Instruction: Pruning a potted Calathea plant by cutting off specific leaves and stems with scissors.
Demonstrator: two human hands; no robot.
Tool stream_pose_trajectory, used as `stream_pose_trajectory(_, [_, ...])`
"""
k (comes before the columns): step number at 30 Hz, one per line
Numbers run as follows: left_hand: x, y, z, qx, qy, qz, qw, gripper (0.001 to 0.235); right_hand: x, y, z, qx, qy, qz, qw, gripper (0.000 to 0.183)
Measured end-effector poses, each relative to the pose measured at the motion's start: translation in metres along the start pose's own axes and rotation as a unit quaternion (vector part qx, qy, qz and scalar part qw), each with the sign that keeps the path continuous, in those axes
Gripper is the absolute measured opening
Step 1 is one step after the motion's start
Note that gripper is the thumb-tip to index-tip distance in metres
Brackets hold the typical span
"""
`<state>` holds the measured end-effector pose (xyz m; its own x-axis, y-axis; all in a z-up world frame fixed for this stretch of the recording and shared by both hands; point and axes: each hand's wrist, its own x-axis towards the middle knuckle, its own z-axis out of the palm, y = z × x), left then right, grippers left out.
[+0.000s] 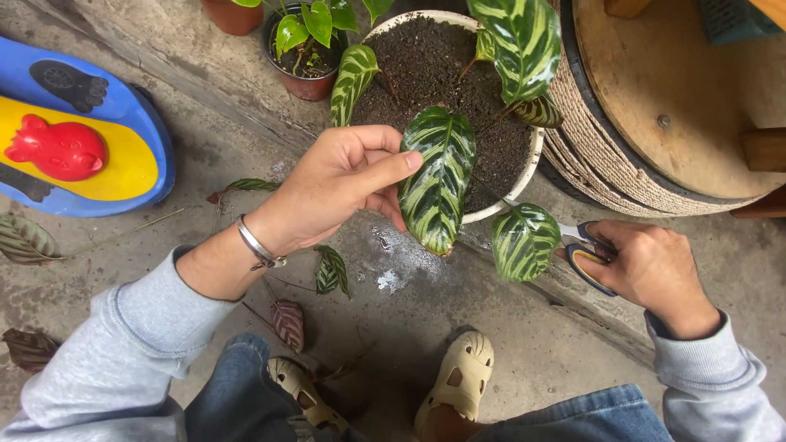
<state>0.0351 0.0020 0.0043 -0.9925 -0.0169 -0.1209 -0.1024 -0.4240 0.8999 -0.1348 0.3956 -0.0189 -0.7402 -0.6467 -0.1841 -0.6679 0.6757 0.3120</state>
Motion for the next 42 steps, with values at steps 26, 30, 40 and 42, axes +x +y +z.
stream_pose_trajectory(26, [-0.020, -0.020, -0.011, 0.283, -0.115, 0.008, 0.952, 0.014, -0.004, 0.001, 0.000, 0.079, 0.020, 0.014, 0.997, 0.035])
stream_pose_trajectory(30, [-0.021, -0.016, -0.002, 0.308, -0.116, 0.025, 0.944, 0.022, -0.006, 0.002, -0.006, 0.099, 0.079, 0.017, 0.992, 0.044])
stream_pose_trajectory(40, [-0.022, -0.012, 0.003, 0.317, -0.093, 0.046, 0.943, 0.014, -0.014, 0.007, 0.007, 0.093, 0.060, 0.020, 0.994, 0.035])
stream_pose_trajectory(42, [-0.023, -0.014, 0.001, 0.322, -0.062, 0.036, 0.944, 0.022, -0.016, 0.007, 0.003, 0.085, 0.062, 0.022, 0.994, 0.043])
